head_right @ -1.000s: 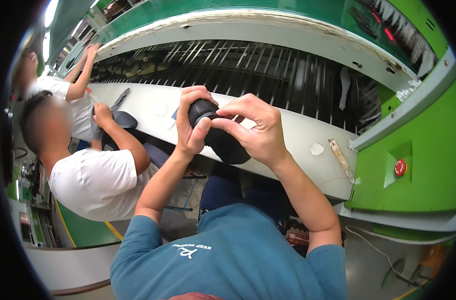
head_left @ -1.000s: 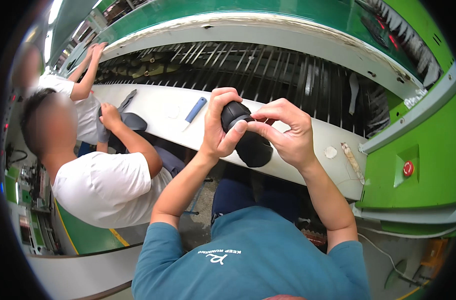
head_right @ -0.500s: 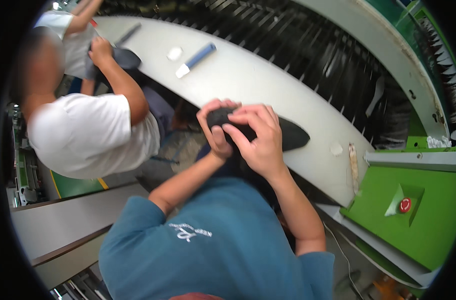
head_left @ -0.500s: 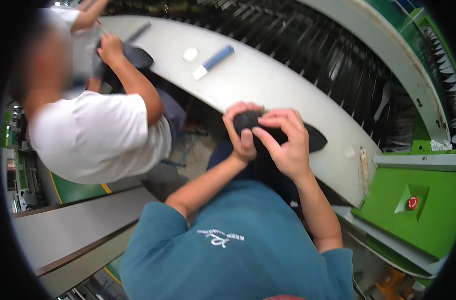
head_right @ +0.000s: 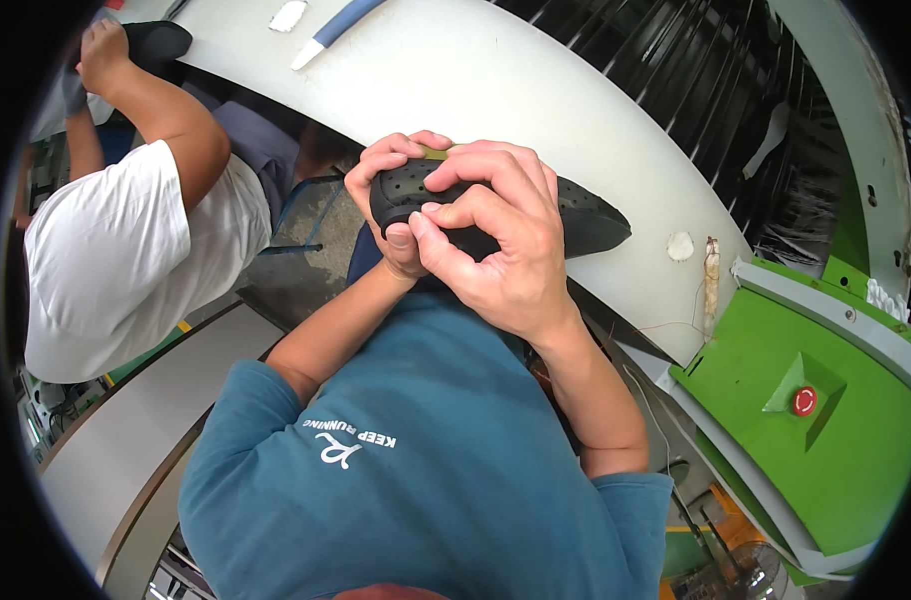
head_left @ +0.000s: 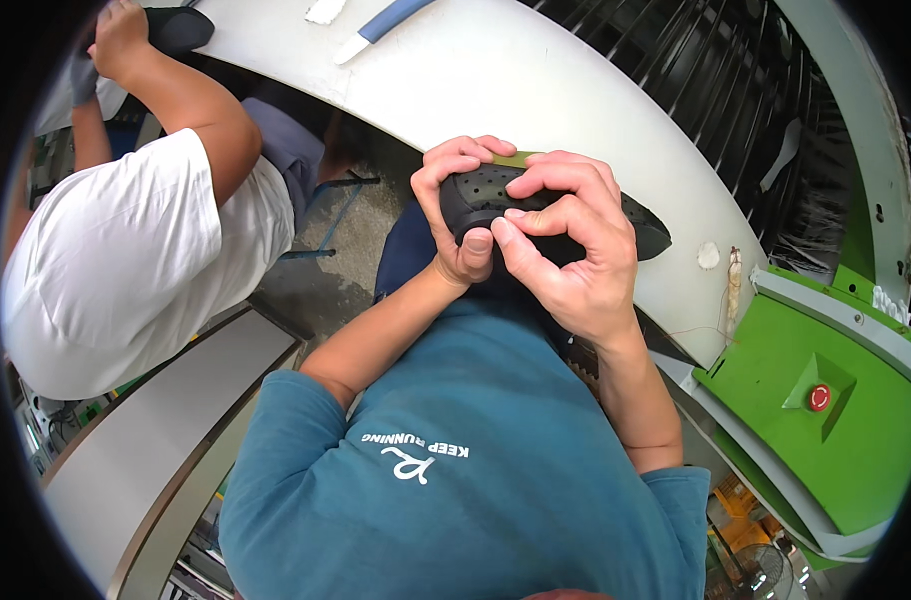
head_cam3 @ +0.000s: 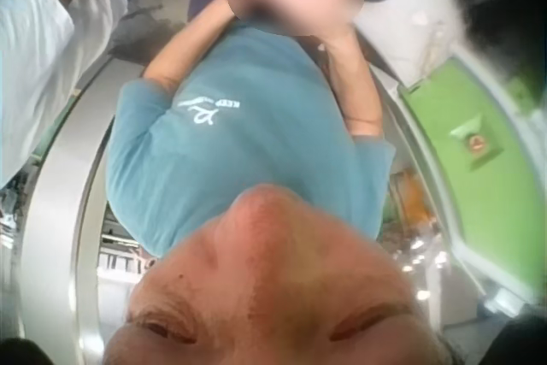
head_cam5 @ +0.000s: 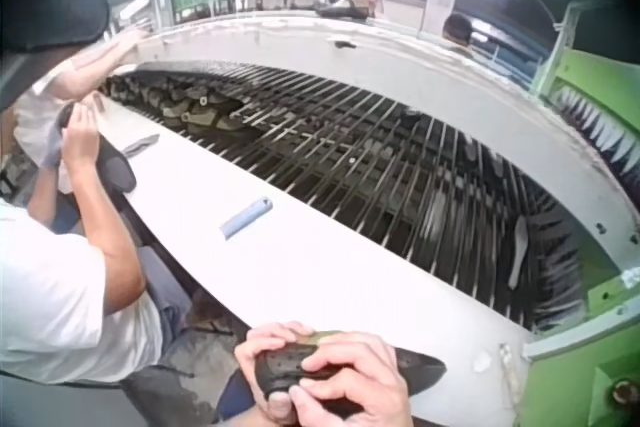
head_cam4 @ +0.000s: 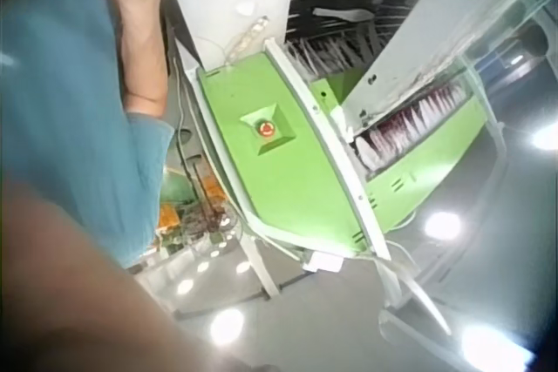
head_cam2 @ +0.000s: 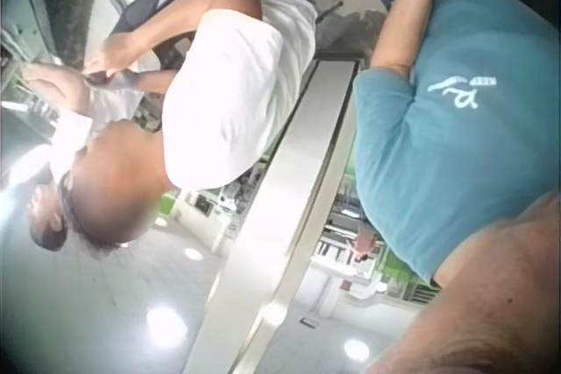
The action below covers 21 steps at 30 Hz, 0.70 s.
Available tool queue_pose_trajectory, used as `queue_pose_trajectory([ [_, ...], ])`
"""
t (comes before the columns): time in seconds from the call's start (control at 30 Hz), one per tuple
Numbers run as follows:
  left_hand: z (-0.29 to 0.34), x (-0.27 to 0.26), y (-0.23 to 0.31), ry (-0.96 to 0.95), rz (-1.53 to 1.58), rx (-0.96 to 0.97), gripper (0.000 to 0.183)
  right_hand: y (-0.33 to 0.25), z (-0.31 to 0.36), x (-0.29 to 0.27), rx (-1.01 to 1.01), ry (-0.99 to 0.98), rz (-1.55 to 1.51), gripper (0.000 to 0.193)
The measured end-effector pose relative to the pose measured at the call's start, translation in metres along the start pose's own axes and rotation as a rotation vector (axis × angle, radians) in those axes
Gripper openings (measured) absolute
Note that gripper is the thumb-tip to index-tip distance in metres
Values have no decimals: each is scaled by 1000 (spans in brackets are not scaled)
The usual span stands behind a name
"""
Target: The person assembles footwear by hand on a factory line. They pick up a shoe upper and a sole, apply adhesive to the sole using a brush, and then press the sole onto the upper. The person repeats this process for multiple shoes, placing the finished products on a conveyor belt.
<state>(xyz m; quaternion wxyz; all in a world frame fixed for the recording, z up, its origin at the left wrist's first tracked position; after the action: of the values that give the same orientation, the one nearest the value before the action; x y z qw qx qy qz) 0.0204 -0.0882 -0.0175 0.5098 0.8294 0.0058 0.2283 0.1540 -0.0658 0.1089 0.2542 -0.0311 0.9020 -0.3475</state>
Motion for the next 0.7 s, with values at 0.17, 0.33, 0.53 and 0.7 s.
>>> queue_pose_trajectory([
  [0.17, 0, 4, 3, -13, 6, -30, 70, 7, 4, 2, 41, -14, 40, 18],
  [0.33, -2, 0, 3, -19, -16, -31, 64, 4, 1, 0, 168, -25, 29, 15],
  [0.53, -5, 2, 13, -32, -43, -39, 66, 3, 10, -13, 32, -38, 183, 23],
  [0.7, -4, 2, 23, -36, -86, -63, 63, 8, 37, -50, 142, -51, 277, 33],
])
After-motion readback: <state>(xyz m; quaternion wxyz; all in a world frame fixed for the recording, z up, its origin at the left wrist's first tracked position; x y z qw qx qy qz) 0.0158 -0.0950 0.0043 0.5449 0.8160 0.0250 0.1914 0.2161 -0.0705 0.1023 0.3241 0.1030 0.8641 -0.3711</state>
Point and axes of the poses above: each hand's wrist, its own z-axis away from the middle knuckle, its own x-axis out of the palm, y = z × x, the point moved 7 cm from there along -z, towards the middle knuckle, and after that the axes turned 14 degrees about -x, right-handed, at the moved point
